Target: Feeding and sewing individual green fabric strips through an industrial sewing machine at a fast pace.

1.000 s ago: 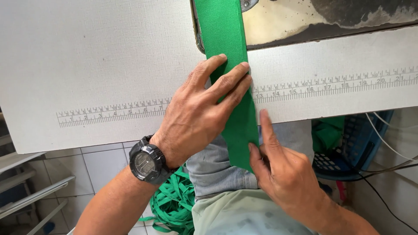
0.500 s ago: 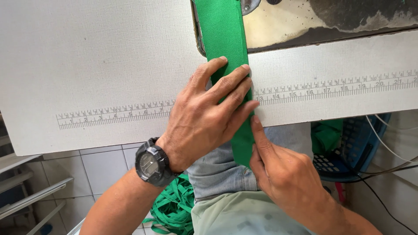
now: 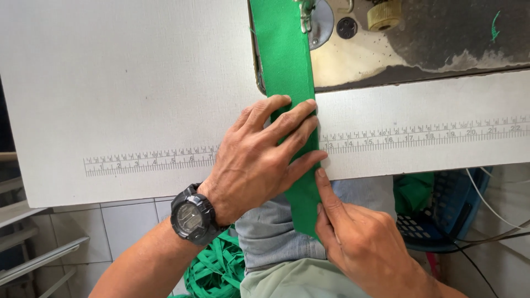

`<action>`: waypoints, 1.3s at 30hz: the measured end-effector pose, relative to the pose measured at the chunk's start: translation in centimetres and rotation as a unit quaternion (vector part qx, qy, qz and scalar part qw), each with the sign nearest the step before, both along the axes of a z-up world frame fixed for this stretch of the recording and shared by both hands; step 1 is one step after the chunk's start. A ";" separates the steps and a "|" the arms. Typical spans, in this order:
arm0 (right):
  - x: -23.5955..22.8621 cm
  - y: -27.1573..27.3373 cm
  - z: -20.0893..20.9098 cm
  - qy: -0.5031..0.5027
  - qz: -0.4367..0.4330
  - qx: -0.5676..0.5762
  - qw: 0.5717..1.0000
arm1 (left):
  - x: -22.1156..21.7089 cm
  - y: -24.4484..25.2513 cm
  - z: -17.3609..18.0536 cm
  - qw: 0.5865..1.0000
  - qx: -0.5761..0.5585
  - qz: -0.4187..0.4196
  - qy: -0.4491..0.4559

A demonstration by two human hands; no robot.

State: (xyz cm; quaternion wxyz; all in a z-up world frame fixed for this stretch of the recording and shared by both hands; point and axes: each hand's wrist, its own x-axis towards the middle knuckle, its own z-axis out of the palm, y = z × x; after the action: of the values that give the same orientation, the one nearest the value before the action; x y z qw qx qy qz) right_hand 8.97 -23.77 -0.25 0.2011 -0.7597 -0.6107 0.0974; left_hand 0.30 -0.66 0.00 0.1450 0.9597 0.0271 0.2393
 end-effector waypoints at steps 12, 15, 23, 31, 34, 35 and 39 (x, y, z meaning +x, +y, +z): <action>0.2 -0.8 -0.9 -0.007 0.000 0.002 1.000 | -0.2 0.2 0.8 0.999 0.018 -0.014 0.023; 0.3 -0.3 -0.5 0.008 -0.015 -0.008 1.000 | 0.2 0.7 0.9 1.000 0.000 -0.016 0.021; 2.6 2.8 0.4 0.022 0.018 -0.001 1.000 | 1.9 3.4 0.4 0.999 -0.009 -0.034 0.016; 5.0 6.6 1.5 0.061 0.007 -0.031 0.998 | 4.0 6.3 -0.9 0.999 -0.025 -0.040 0.017; 5.5 7.6 1.5 0.049 0.006 -0.056 0.997 | 4.5 6.8 -1.1 0.999 -0.026 -0.028 -0.021; 5.5 7.7 1.3 0.050 -0.009 -0.051 0.997 | 4.7 6.7 -1.1 0.999 -0.020 -0.024 -0.024; 5.4 8.4 1.6 0.074 -0.028 -0.040 0.996 | 3.7 4.0 -0.2 0.997 0.014 0.006 -0.070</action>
State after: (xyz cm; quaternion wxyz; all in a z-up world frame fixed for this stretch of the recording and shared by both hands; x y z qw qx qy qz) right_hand 14.41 -15.41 1.38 0.2176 -0.7750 -0.5678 0.1723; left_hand 4.05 3.34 -0.19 0.1314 0.9422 0.0193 0.3076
